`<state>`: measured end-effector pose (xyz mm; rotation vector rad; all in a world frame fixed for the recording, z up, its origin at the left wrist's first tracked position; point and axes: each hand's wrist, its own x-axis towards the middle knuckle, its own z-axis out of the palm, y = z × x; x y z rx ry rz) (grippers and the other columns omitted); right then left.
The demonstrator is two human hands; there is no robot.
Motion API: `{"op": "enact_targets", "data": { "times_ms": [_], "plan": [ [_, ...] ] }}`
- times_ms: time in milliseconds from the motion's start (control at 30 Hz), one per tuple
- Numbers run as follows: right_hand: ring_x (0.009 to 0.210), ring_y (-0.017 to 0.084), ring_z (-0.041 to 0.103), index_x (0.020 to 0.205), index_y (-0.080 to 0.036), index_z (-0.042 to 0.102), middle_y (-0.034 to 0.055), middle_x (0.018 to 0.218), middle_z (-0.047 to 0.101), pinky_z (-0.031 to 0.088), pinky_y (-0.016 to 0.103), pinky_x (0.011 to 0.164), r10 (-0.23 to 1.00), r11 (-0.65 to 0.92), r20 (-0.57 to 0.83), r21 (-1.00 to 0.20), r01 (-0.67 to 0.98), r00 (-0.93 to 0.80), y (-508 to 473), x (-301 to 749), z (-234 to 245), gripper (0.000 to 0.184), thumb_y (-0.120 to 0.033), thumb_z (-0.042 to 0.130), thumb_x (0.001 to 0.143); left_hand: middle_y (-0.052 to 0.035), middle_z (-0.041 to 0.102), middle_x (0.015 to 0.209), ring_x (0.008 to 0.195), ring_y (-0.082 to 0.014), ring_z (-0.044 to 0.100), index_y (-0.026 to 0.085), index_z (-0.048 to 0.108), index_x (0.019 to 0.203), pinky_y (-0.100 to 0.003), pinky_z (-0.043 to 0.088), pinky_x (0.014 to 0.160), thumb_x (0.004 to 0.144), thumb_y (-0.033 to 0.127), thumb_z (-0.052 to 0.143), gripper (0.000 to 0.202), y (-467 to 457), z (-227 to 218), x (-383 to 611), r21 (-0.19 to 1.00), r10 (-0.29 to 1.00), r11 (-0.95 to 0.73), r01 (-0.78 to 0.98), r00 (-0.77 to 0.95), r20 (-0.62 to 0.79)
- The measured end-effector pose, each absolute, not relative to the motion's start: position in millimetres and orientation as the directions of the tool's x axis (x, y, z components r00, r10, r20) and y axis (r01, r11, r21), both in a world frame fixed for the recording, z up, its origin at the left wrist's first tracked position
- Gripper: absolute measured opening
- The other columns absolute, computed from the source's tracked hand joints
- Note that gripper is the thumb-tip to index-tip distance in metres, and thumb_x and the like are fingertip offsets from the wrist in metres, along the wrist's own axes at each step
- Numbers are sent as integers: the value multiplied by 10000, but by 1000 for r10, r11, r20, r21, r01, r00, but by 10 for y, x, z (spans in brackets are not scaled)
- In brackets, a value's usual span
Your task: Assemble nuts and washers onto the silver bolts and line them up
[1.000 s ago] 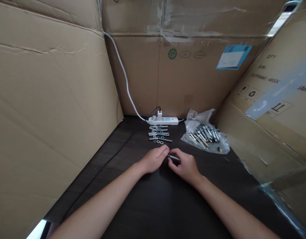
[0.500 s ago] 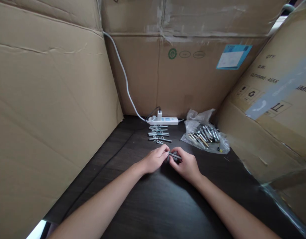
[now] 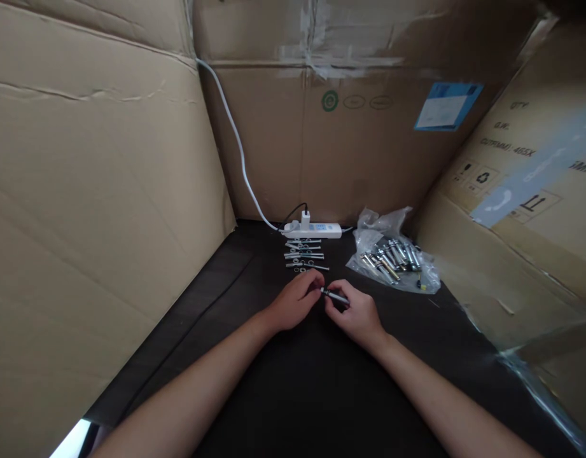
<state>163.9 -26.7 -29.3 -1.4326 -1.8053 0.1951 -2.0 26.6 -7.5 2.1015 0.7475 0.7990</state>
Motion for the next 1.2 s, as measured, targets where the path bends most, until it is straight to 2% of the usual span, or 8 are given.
{"op": "enact_targets", "data": {
  "times_ms": [100, 200, 367, 500, 700, 933, 1067, 1200],
  "plan": [
    [526, 106, 547, 901, -211, 573, -22, 714, 625, 427, 209, 535, 874, 349, 484, -564, 749, -44, -266, 1640, -296, 136, -260, 564, 775, 3, 484, 828, 782, -135, 451, 186, 482, 879, -247, 376, 717, 777, 112, 447, 130, 271, -90, -18, 803, 698, -549, 232, 656, 288],
    [531, 105, 552, 900, -212, 575, -24, 724, 628, 432, 210, 544, 875, 354, 481, -559, 750, -54, -273, 1633, -298, 134, -267, 563, 779, 8, 483, 822, 775, -133, 451, 186, 492, 886, -245, 377, 709, 763, 105, 468, 149, 288, -127, -16, 799, 690, -552, 238, 668, 277],
    [545, 107, 564, 908, -211, 572, -21, 743, 637, 440, 207, 544, 873, 354, 486, -561, 748, -48, -288, 1623, -290, 138, -266, 558, 782, -1, 500, 821, 798, -138, 462, 186, 508, 891, -256, 378, 739, 878, 213, 405, 108, 283, -129, -30, 769, 690, -567, 296, 681, 246],
    [597, 121, 587, 918, -208, 568, -9, 767, 647, 446, 206, 552, 860, 383, 505, -547, 744, -71, -295, 1622, -278, 146, -253, 558, 779, 3, 478, 723, 747, -136, 443, 181, 476, 740, -255, 364, 715, 955, 315, 267, 328, 286, -123, -28, 723, 682, -593, 354, 698, 218],
    [604, 127, 592, 909, -204, 571, -1, 764, 654, 447, 209, 557, 846, 416, 523, -520, 746, -107, -299, 1615, -269, 138, -245, 552, 779, 8, 470, 658, 710, -134, 430, 175, 444, 647, -257, 348, 689, 961, 337, 235, 411, 303, -135, -8, 706, 692, -587, 395, 697, 186],
    [526, 111, 559, 903, -209, 574, -11, 721, 639, 440, 209, 523, 857, 378, 511, -551, 744, -57, -287, 1621, -271, 136, -258, 543, 781, 3, 498, 836, 785, -126, 467, 193, 468, 937, -244, 380, 742, 939, 294, 295, 201, 230, -61, -29, 808, 722, -529, 260, 639, 267],
    [563, 119, 570, 901, -208, 576, -4, 731, 638, 446, 212, 533, 857, 374, 513, -568, 734, -40, -279, 1627, -276, 135, -266, 541, 785, 11, 488, 823, 761, -126, 456, 192, 465, 928, -237, 380, 713, 860, 204, 408, 89, 236, -65, -38, 831, 707, -508, 225, 660, 254],
    [633, 133, 596, 904, -207, 576, 4, 762, 643, 458, 215, 567, 853, 387, 520, -560, 732, -52, -281, 1621, -269, 137, -253, 544, 780, 18, 484, 800, 732, -122, 446, 192, 469, 932, -228, 370, 681, 820, 173, 446, 116, 256, -87, -38, 832, 698, -503, 235, 678, 230]
  ]
}}
